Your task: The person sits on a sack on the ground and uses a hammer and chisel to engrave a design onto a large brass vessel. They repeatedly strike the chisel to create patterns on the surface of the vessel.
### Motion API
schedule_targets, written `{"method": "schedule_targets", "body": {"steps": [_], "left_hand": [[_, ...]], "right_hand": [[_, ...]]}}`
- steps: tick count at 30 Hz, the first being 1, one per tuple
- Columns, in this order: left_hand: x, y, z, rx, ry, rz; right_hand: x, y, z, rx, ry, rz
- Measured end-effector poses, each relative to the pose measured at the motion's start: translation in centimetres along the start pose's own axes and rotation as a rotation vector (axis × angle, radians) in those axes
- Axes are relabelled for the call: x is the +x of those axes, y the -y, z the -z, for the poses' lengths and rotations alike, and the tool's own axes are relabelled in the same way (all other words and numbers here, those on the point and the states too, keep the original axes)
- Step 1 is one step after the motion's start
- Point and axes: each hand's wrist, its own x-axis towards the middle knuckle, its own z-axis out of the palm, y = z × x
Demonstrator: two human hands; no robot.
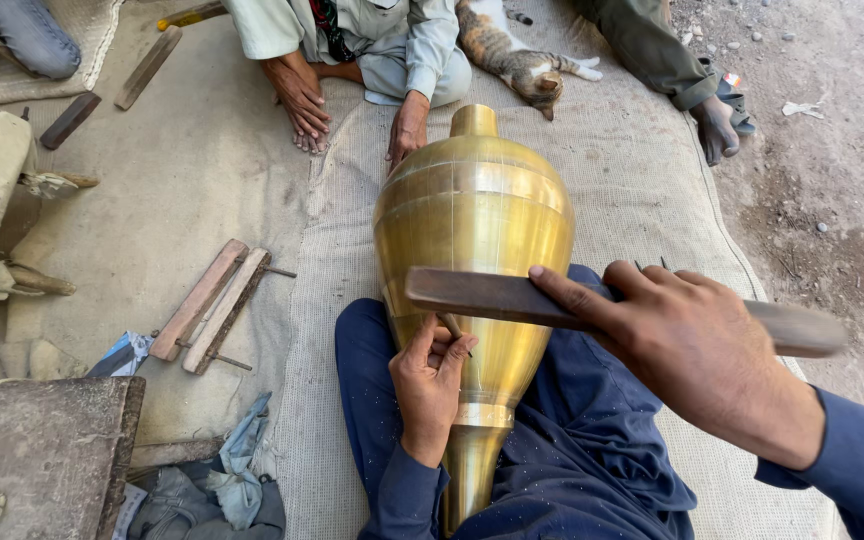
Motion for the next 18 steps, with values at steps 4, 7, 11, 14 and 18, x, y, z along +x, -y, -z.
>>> {"method": "schedule_targets", "body": {"steps": [4,7,11,14,18], "left_hand": [[0.4,0.3,0.1,0.064,0.074,-0.026],[0.6,0.6,0.0,0.075,0.081,-0.034],[0.6,0.8,0.1,0.099,0.118,-0.048],[0.6,0.6,0.2,0.043,0.15,-0.057],[1.0,0.2,0.5,0.094,0.187,-0.095]], "right_hand": [[-0.4,-0.7,-0.7,0.043,0.028,-0.045],[-0.8,-1.0,-1.4,0.223,-0.036,-0.08],[-1.7,-1.2,-2.8,0.135,-0.037,-0.048],[-2.1,-1.7,-3.8,0.433,-0.195,-0.119],[-2.5,-2.3,-4.9,0.463,-0.069,-0.061]]}}
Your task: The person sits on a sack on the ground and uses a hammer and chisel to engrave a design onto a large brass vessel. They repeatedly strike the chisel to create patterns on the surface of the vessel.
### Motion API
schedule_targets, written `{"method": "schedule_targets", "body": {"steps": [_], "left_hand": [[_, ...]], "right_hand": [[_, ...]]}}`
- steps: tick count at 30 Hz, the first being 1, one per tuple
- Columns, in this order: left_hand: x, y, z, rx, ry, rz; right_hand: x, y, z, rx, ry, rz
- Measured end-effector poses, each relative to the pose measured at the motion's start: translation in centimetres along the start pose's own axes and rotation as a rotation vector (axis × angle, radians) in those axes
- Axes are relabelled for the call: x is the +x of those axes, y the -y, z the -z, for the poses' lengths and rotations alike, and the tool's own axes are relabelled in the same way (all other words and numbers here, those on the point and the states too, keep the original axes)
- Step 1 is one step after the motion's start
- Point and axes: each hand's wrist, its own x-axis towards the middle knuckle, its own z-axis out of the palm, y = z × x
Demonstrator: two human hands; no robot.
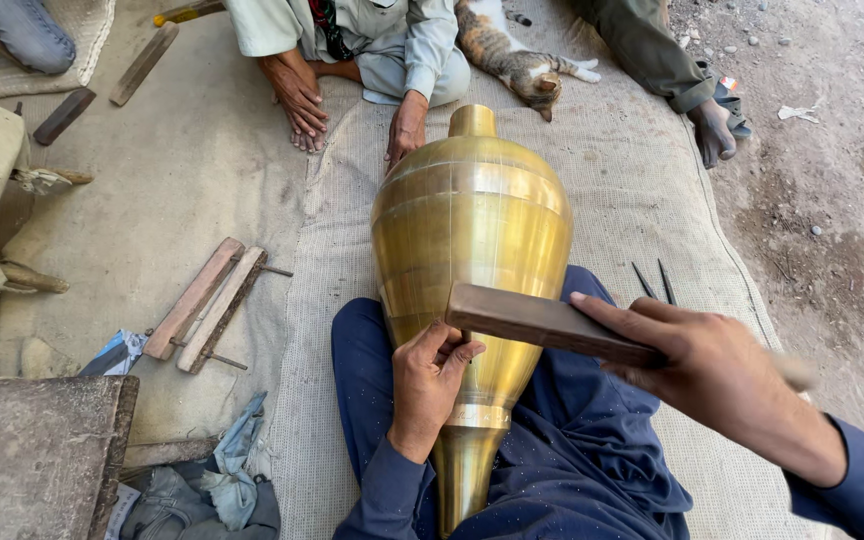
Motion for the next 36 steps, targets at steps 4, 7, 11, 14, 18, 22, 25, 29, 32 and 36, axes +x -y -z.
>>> {"method": "schedule_targets", "body": {"steps": [4,7,11,14,18,22,25,29,32,36], "left_hand": [[0.3,-0.3,0.2,-0.001,0.038,0.006],[0.4,-0.2,0.2,-0.013,0.041,-0.012],[0.2,0.1,0.3,-0.009,0.082,0.01],[0.0,0.3,0.3,0.001,0.108,-0.019],[-0.2,0.6,0.3,0.03,0.11,-0.044],[-0.2,0.6,0.3,0.009,0.122,-0.033],[-0.4,0.5,0.3,0.012,0.088,-0.053],[-0.6,0.3,0.3,0.055,0.099,-0.031],[-0.7,0.3,0.4,0.042,0.084,-0.043],[-0.7,0.2,0.4,0.03,0.081,-0.05]], "right_hand": [[-0.6,-0.4,-0.8,-0.105,0.085,-0.091],[-0.7,-0.8,-1.2,0.117,-0.009,-0.103],[-0.6,-1.1,-1.6,-0.321,0.187,-0.283],[-0.8,-1.3,-1.9,0.296,-0.15,-0.048],[-1.0,-1.7,-2.0,-0.003,0.018,-0.201],[-1.0,-2.0,-2.0,0.083,0.001,-0.183],[-1.1,-2.0,-1.9,0.044,0.01,-0.138],[-1.2,-1.9,-1.8,0.138,0.014,-0.197],[-1.0,-2.2,-1.9,-0.076,0.088,-0.155],[-0.8,-2.8,-2.4,0.105,0.017,-0.13]]}}
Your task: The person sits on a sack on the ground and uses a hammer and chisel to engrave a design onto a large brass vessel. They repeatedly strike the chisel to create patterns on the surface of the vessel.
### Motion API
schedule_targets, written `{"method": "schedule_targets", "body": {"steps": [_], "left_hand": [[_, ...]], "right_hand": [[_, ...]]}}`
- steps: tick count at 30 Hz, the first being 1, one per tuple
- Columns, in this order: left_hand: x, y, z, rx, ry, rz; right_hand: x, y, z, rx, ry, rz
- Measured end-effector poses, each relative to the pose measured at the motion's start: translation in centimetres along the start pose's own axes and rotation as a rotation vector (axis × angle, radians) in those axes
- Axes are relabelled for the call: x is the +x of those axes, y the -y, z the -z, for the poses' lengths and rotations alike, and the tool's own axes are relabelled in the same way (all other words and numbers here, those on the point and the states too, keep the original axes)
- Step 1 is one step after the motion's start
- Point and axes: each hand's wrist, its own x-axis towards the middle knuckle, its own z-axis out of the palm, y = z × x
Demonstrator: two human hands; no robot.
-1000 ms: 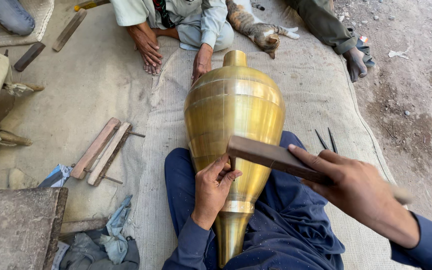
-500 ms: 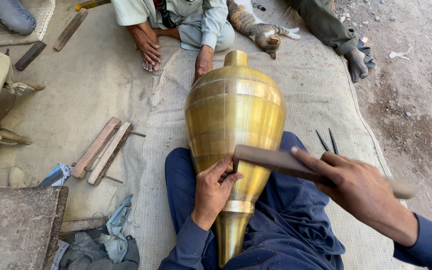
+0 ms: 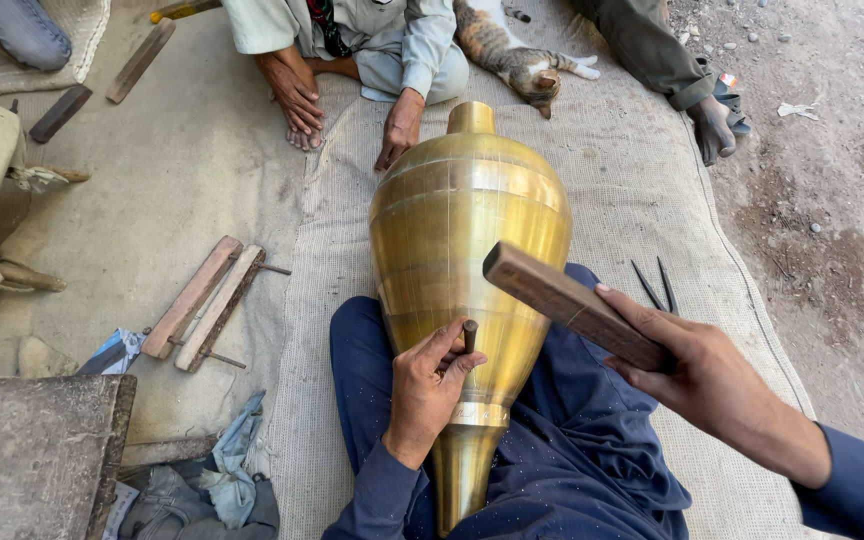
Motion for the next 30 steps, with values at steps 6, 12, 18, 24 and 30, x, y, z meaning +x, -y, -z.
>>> {"method": "schedule_targets", "body": {"steps": [6,12,18,24,30], "left_hand": [[-0.3,-0.1,-0.1,0.0,0.002,0.05],[-0.3,-0.1,-0.3,0.0,0.005,0.064],[-0.4,-0.2,-0.3,-0.004,-0.002,0.077],[-0.7,0.0,-0.5,-0.001,-0.005,0.048],[-1.2,-0.1,-0.5,-0.012,-0.023,0.026]], "right_hand": [[0.0,-0.6,-0.4,0.083,-0.032,0.099],[-0.1,-0.4,-0.5,0.064,-0.031,0.048],[0.0,-0.1,-0.5,0.004,0.002,-0.032],[-0.1,0.2,-0.5,-0.145,0.083,-0.014],[-0.3,-0.3,-0.9,-0.241,0.094,-0.002]]}}
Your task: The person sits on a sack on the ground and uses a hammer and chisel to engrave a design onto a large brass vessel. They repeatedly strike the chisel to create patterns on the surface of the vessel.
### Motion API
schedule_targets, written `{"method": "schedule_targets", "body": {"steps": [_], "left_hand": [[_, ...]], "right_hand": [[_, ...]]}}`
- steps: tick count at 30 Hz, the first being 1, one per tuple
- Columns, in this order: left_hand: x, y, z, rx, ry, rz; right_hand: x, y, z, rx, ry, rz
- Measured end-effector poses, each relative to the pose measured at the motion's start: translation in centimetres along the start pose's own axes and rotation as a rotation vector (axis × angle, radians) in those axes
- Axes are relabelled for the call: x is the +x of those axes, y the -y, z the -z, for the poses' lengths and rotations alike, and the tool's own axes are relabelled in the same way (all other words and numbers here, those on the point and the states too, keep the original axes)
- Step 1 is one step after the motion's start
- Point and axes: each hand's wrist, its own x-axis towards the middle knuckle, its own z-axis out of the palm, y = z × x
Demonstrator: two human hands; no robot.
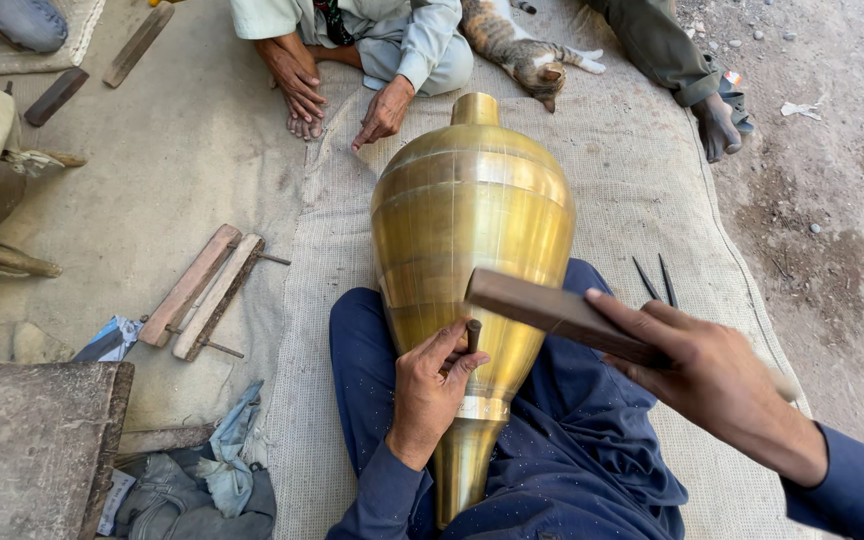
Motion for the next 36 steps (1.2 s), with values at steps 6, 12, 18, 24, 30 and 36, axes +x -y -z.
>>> {"method": "schedule_targets", "body": {"steps": [6,12,18,24,30,36], "left_hand": [[-0.4,0.5,-0.2,-0.017,0.001,-0.003],[-0.9,1.0,-0.6,0.017,-0.034,-0.066],[-1.0,0.5,-0.6,0.022,-0.047,-0.026],[-1.0,-0.3,-0.6,0.009,-0.086,0.025],[-1.4,-0.4,-0.7,0.018,-0.094,0.06],[-2.0,0.2,-1.3,0.023,-0.151,-0.012]], "right_hand": [[0.0,0.0,-0.3,-0.032,-0.016,0.027],[-0.1,0.3,0.0,-0.002,-0.108,0.113],[0.1,-0.4,-0.1,0.018,-0.107,0.148],[0.1,-0.1,-0.3,-0.078,-0.159,0.143],[-0.2,0.2,1.2,-0.075,-0.187,0.234],[0.0,0.7,0.7,-0.135,-0.144,0.191]]}}
